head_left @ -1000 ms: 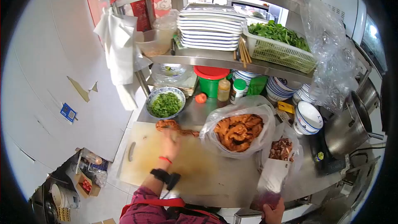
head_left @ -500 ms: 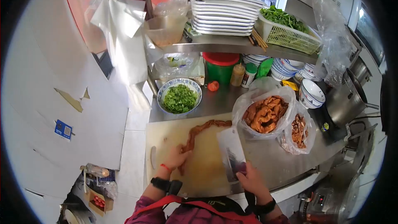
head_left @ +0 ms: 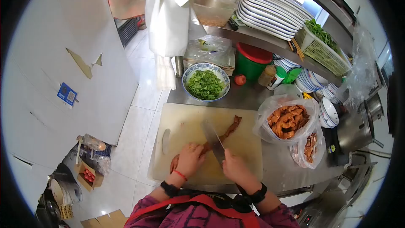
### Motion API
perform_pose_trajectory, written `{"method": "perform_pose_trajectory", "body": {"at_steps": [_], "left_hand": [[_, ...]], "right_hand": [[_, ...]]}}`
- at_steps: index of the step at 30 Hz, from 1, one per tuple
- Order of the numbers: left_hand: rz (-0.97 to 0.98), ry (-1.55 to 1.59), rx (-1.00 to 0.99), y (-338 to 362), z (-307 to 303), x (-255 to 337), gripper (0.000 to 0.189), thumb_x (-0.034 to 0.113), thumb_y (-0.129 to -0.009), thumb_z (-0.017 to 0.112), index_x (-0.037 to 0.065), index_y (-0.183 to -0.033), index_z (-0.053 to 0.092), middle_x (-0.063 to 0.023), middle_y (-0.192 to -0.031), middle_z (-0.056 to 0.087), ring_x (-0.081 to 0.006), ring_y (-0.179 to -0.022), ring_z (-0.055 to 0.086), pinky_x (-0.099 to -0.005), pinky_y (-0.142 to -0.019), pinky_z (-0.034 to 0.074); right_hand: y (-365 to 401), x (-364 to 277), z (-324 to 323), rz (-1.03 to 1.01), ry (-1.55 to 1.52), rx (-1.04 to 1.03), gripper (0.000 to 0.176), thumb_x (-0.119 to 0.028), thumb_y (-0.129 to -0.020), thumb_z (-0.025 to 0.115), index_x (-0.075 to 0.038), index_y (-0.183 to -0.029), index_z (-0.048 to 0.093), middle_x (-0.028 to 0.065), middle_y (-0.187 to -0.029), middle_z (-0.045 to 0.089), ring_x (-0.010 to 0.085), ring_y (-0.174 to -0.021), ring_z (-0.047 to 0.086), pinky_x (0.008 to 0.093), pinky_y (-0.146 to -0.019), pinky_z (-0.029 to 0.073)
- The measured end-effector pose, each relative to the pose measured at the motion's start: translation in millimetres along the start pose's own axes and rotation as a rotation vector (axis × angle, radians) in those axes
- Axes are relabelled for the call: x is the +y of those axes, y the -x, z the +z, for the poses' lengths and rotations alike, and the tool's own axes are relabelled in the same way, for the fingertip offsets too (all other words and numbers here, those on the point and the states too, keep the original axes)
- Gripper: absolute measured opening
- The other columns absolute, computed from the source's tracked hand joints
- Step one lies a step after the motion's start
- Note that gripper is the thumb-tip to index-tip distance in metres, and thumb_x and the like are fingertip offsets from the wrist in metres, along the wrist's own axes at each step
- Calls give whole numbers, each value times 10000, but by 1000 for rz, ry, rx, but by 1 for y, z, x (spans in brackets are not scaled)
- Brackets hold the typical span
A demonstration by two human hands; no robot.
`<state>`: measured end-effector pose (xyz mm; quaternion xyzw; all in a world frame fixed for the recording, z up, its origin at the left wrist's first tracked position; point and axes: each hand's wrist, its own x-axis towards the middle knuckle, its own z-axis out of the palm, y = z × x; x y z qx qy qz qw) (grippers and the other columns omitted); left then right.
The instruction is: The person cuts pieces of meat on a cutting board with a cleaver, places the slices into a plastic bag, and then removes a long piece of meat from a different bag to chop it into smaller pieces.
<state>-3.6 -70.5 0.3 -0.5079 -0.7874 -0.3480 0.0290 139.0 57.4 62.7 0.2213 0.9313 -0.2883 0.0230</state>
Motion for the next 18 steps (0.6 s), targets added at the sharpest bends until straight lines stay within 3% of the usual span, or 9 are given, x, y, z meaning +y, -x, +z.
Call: {"method": "perform_pose_trajectory", "body": {"at_steps": [6, 9, 11, 14, 16, 17, 18], "left_hand": [[-110, 104, -86, 1, 35, -7, 154, 71, -713, 573, 30, -859, 596, -135, -878, 575, -313, -882, 548, -389, -776, 459], [-15, 46, -52, 1, 36, -10, 151, 73, -713, 571, 25, -854, 596, -141, -885, 577, -315, -872, 551, -392, -757, 471], [-54, 89, -76, 3, 39, -9, 147, 78, -714, 585, 15, -848, 588, -152, -866, 569, -329, -869, 548, -407, -763, 461], [-42, 122, -119, 9, 44, -3, 156, 98, -726, 592, 17, -859, 585, -158, -886, 569, -332, -874, 552, -415, -764, 460], [24, 107, -160, 15, 42, 0, 164, 115, -736, 585, 29, -876, 590, -153, -924, 577, -319, -882, 558, -408, -758, 469], [10, 139, -217, 15, 41, 2, 183, 142, -748, 591, 27, -891, 583, -155, -936, 575, -319, -895, 557, -408, -761, 468], [-7, 173, -268, 10, 41, 5, 206, 169, -760, 598, 25, -906, 576, -157, -949, 573, -319, -907, 557, -408, -763, 468]], "right_hand": [[13, 10, -1, 72, 29, -182, 221, -33, -807, 445, 29, -1003, 363, 304, -739, 573, 486, -714, 562, 553, -645, 432], [13, 12, -3, 114, -3, -249, 206, -27, -808, 430, 25, -995, 359, 313, -741, 570, 494, -715, 557, 556, -646, 429], [4, 11, 5, 136, -37, -267, 200, -28, -810, 426, 22, -991, 357, 315, -740, 568, 497, -713, 554, 554, -640, 428], [-32, 3, 14, 18, -40, -132, 181, -39, -827, 411, 7, -992, 353, 308, -762, 571, 505, -721, 546, 543, -641, 430], [-32, -2, 8, 184, -81, -99, 201, -23, -820, 465, 13, -1002, 390, 268, -806, 569, 417, -731, 588, 457, -640, 466], [-24, 8, 12, 182, -80, -84, 201, -23, -820, 465, 13, -1002, 390, 268, -806, 569, 417, -731, 588, 457, -640, 466], [-11, 26, 19, 89, -144, 87, 221, -41, -824, 483, 17, -1019, 396, 253, -795, 573, 399, -703, 593, 439, -624, 471]]}}
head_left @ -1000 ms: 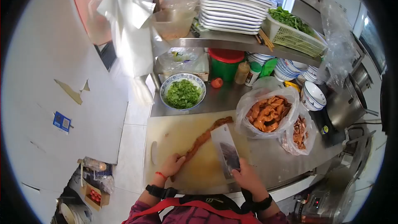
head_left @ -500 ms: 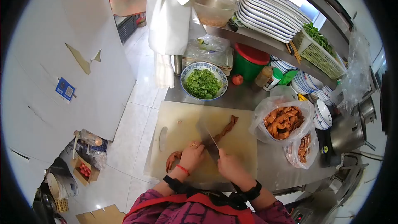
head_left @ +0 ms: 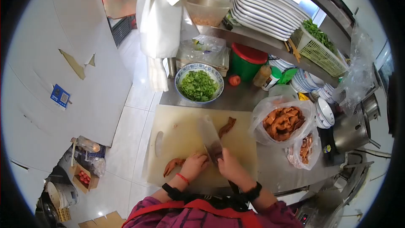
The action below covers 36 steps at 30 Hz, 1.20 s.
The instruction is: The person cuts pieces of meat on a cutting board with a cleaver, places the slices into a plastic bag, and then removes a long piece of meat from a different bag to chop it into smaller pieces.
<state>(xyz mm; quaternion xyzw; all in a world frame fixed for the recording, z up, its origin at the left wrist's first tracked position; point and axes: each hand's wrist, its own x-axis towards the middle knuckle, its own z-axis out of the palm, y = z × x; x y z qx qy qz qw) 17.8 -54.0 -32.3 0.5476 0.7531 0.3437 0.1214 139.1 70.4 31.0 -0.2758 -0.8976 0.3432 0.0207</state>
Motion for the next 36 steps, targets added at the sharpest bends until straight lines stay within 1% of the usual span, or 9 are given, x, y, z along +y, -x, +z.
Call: {"method": "perform_pose_trajectory", "body": {"at_steps": [4, 7, 11, 13, 19, 21, 27, 29, 36], "left_hand": [[-144, -18, 121, -45, -13, 29, 248, 219, -769, 613, 32, -926, 565, -159, -952, 577, -316, -889, 569, -409, -749, 474], [-136, -248, 111, -87, 3, 18, 263, 181, -776, 586, 35, -994, 573, -150, -962, 601, -335, -938, 565, -419, -803, 468], [-249, -389, -304, -89, -46, 16, 190, 80, -776, 491, 59, -888, 642, -132, -947, 620, -303, -887, 595, -405, -745, 486], [-266, -418, -285, -64, -61, -21, 164, 70, -753, 503, 68, -810, 656, -127, -950, 624, -283, -934, 584, -408, -806, 463], [-144, -378, -332, 5, -110, -29, 349, 219, -699, 635, 105, -1029, 629, -131, -1078, 585, -304, -1048, 517, -430, -948, 367], [92, -425, -62, 1, -94, -5, 492, 277, -675, 667, 109, -1128, 572, -141, -1166, 528, -331, -1082, 485, -434, -936, 383], [88, -376, 3, -7, -36, -12, 429, 182, -696, 627, 44, -1094, 545, -154, -1116, 520, -320, -1036, 494, -403, -868, 430], [94, -303, 17, -11, -20, -20, 425, 152, -697, 622, 48, -1102, 547, -153, -1106, 516, -329, -1023, 499, -403, -865, 434], [94, -124, 23, -36, 36, 35, 509, 155, -703, 638, 41, -1178, 493, -188, -1103, 514, -339, -1019, 501, -412, -884, 421]], "right_hand": [[35, 24, -41, -81, -37, 354, 297, -95, -830, 532, 23, -1071, 405, 183, -743, 575, 295, -568, 594, 386, -528, 472], [50, 6, -74, 296, -317, 284, 311, -102, -820, 537, 29, -1072, 411, 260, -903, 583, 385, -830, 614, 422, -708, 470], [66, 27, -75, 231, -360, 262, 357, -91, -812, 541, 33, -1120, 407, 252, -878, 600, 387, -840, 618, 414, -714, 479], [74, 30, -74, 233, -362, 259, 356, -92, -810, 541, 31, -1117, 411, 254, -885, 600, 391, -843, 616, 418, -717, 479], [80, 56, -60, 291, -350, 208, 374, -118, -800, 555, 36, -1110, 413, 267, -849, 601, 412, -817, 611, 435, -693, 480], [76, 53, -61, 303, -329, 194, 379, -128, -798, 561, 37, -1106, 412, 270, -831, 600, 416, -807, 611, 438, -682, 481], [76, 39, -73, 314, -260, 110, 362, -143, -800, 567, 33, -1077, 415, 284, -826, 591, 438, -774, 596, 457, -649, 468], [76, 45, -70, 101, -182, 203, 312, -141, -790, 567, 11, -1009, 406, 231, -710, 575, 358, -630, 610, 409, -559, 471], [70, 64, -72, 149, -6, 115, 374, -149, -815, 539, 31, -1109, 394, 319, -835, 567, 477, -768, 557, 523, -681, 438]]}}
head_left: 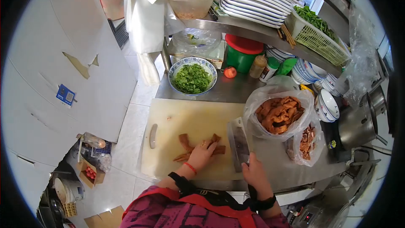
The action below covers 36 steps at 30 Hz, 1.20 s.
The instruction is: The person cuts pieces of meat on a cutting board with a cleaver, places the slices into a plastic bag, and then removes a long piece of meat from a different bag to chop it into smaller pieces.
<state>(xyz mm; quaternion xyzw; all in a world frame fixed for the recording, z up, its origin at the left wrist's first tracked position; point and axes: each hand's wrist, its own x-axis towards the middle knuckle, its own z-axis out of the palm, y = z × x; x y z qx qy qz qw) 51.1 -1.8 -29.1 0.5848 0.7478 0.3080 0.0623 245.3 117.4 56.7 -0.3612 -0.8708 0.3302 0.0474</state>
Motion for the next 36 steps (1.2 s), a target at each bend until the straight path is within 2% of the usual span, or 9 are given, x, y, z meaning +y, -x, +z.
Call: {"method": "perform_pose_trajectory", "body": {"at_steps": [1, 3, 4, 9, 13, 21, 29, 33, 36], "left_hand": [[2, 4, 1, -5, -9, 13, 509, 155, -703, 638, 41, -1178, 493, -188, -1103, 514, -339, -1019, 501, -412, -884, 421], [-260, -39, 40, -18, -26, 31, 534, 190, -712, 646, 19, -1186, 468, -208, -1109, 514, -347, -1056, 479, -420, -917, 394], [-262, -35, 42, -20, -21, 27, 534, 190, -712, 646, 19, -1186, 468, -208, -1109, 514, -347, -1056, 479, -420, -917, 394], [-60, 139, -93, -29, 8, 4, 528, 227, -713, 686, -1, -1153, 504, -210, -1113, 542, -364, -1070, 485, -410, -935, 397], [-121, 242, -58, -22, -7, 8, 505, 213, -697, 692, -3, -1122, 526, -201, -1103, 546, -366, -1059, 492, -407, -927, 405], [63, 222, -11, -16, -13, -6, 275, 157, -678, 676, 43, -905, 571, -152, -936, 549, -338, -953, 516, -408, -829, 451], [57, 257, -52, -22, -7, -11, 262, 116, -665, 656, 26, -896, 573, -152, -940, 557, -338, -961, 515, -406, -843, 445], [42, 266, -92, -20, 1, -15, 292, 110, -673, 648, 22, -940, 570, -159, -949, 561, -344, -968, 513, -407, -851, 440], [40, 270, -117, -18, 4, -16, 336, 115, -681, 648, 20, -992, 565, -168, -955, 558, -350, -983, 508, -414, -855, 436]], "right_hand": [[-1, 1, -1, 19, 1, 4, 366, -142, -819, 534, 29, -1109, 391, 320, -819, 568, 480, -769, 556, 526, -680, 437], [-2, 2, -4, 39, 10, 6, 358, -136, -822, 530, 26, -1108, 388, 321, -804, 569, 483, -769, 556, 528, -678, 436], [-3, 2, -6, 50, 14, 1, 345, -136, -822, 530, 23, -1094, 390, 319, -793, 570, 483, -772, 558, 531, -678, 436], [-4, -6, -7, 99, 120, -63, 304, -133, -823, 534, 14, -1050, 395, 314, -771, 575, 484, -760, 564, 542, -666, 436], [-5, -9, 5, 95, 169, -143, 264, -102, -821, 533, 11, -997, 372, 304, -743, 565, 478, -727, 555, 536, -627, 430], [-5, -52, 4, 22, 136, -109, 261, -90, -824, 517, 17, -1001, 357, 294, -684, 559, 482, -670, 552, 546, -596, 425], [-11, -48, 19, 26, 205, -254, 238, -9, -782, 459, 36, -980, 333, 325, -722, 573, 486, -698, 576, 566, -641, 434], [-15, -51, 21, 106, 200, -273, 233, -31, -814, 470, 29, -996, 338, 312, -705, 553, 486, -693, 552, 558, -622, 420], [-46, -51, 43, 12, 133, -202, 231, -20, -813, 455, 25, -1009, 342, 319, -726, 551, 491, -710, 546, 554, -630, 415]]}}
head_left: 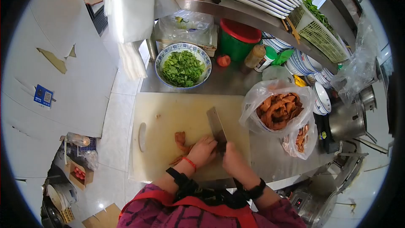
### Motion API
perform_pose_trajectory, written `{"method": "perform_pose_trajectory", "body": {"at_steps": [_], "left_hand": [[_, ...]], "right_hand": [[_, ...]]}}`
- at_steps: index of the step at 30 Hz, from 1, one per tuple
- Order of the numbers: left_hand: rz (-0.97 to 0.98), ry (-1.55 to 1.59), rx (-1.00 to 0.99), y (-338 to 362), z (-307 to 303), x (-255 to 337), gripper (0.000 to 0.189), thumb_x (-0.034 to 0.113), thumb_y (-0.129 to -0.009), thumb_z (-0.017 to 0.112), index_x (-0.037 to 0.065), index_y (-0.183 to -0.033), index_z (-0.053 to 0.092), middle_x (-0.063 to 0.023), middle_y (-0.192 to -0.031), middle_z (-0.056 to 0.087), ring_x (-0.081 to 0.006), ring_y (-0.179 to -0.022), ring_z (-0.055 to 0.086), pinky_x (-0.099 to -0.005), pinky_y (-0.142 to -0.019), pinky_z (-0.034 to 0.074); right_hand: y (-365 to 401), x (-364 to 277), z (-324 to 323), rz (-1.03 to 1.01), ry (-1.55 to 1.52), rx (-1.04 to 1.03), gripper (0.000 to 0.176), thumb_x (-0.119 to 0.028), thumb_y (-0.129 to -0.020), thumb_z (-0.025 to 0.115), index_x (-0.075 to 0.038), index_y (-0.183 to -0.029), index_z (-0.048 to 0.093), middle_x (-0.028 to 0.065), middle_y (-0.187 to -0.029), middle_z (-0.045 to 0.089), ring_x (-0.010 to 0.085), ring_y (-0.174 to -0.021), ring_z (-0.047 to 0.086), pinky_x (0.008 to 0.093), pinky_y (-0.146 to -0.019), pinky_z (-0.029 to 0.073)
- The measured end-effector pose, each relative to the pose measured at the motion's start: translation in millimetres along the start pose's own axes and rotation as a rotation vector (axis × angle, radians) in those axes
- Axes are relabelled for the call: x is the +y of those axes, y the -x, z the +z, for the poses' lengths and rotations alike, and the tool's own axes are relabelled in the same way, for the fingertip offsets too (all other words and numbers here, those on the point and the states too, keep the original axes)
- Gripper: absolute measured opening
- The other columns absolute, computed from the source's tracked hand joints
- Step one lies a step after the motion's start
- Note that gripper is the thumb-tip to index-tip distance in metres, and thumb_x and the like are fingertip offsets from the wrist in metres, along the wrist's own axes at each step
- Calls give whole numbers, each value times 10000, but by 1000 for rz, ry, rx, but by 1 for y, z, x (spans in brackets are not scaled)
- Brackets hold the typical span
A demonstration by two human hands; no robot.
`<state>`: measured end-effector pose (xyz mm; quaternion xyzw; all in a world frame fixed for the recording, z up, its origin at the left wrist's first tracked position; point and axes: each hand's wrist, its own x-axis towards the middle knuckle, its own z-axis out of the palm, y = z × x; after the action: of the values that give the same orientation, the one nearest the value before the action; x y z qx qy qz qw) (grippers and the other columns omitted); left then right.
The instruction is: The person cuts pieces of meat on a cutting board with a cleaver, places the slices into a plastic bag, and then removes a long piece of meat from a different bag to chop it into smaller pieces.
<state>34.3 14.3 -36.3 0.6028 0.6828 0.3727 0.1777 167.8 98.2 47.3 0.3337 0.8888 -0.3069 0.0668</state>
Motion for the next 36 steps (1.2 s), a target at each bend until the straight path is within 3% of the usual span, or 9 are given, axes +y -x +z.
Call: {"method": "perform_pose_trajectory", "body": {"at_steps": [4, 6, 14, 24, 25, 27, 30, 32, 36], "left_hand": [[-52, -14, -46, 2, -10, 10, 331, 122, -687, 648, 18, -987, 555, -176, -949, 552, -358, -974, 505, -425, -855, 432], [-5, 38, 186, 4, -20, 16, 292, 129, -689, 645, 17, -938, 540, -175, -928, 547, -362, -945, 505, -424, -843, 433], [68, 69, 48, 6, -17, -1, 214, 135, -679, 642, 21, -831, 545, -174, -894, 544, -358, -931, 507, -417, -832, 439], [-72, 50, -179, 4, -18, -2, 263, 168, -698, 647, 11, -879, 539, -177, -973, 532, -367, -967, 499, -430, -834, 436], [-62, 42, -173, 7, -22, 0, 263, 168, -698, 647, 11, -879, 539, -177, -973, 532, -367, -967, 499, -430, -834, 436], [54, 8, 127, 16, -35, 7, 317, 220, -687, 668, 14, -897, 548, -168, -992, 519, -355, -985, 496, -427, -843, 432], [87, -120, -29, 21, -55, 12, 367, 260, -672, 679, 19, -920, 557, -158, -992, 520, -344, -1004, 494, -420, -861, 430], [66, -112, -78, 19, -47, 4, 369, 264, -668, 676, 21, -919, 558, -156, -998, 520, -343, -1008, 493, -417, -866, 430], [40, -66, -115, 21, -41, 0, 326, 213, -663, 662, 21, -905, 554, -152, -1002, 521, -344, -1007, 492, -417, -872, 431]], "right_hand": [[-8, 2, 11, -18, -36, 217, 254, -50, -833, 465, 27, -1047, 352, 322, -723, 545, 498, -724, 536, 543, -636, 413], [-6, -2, -4, -76, -57, 346, 264, -60, -839, 471, 28, -1060, 356, 324, -720, 542, 501, -729, 533, 542, -638, 412], [38, -16, -11, 49, 92, -44, 220, -30, -811, 444, 32, -996, 343, 313, -709, 564, 479, -697, 570, 544, -598, 435], [-8, -21, 15, 18, 29, 94, 249, -55, -827, 484, 16, -1019, 340, 310, -698, 544, 483, -696, 545, 537, -592, 419], [-5, -19, 13, -1, -13, 164, 247, -56, -829, 486, 15, -1015, 341, 306, -695, 543, 483, -692, 544, 535, -589, 417], [-2, -16, 2, -39, -42, 233, 245, -58, -830, 488, 15, -1012, 341, 302, -692, 543, 484, -688, 542, 532, -586, 415], [32, -26, -3, -44, -12, 229, 257, -63, -829, 498, 14, -1018, 341, 291, -683, 542, 487, -687, 540, 535, -592, 416], [39, -34, -13, 44, 50, -13, 271, -50, -823, 490, 18, -1039, 340, 292, -698, 549, 492, -686, 538, 531, -608, 425], [36, -30, -3, 30, 60, -77, 194, -16, -807, 428, 25, -978, 344, 321, -697, 557, 487, -714, 563, 554, -625, 426]]}}
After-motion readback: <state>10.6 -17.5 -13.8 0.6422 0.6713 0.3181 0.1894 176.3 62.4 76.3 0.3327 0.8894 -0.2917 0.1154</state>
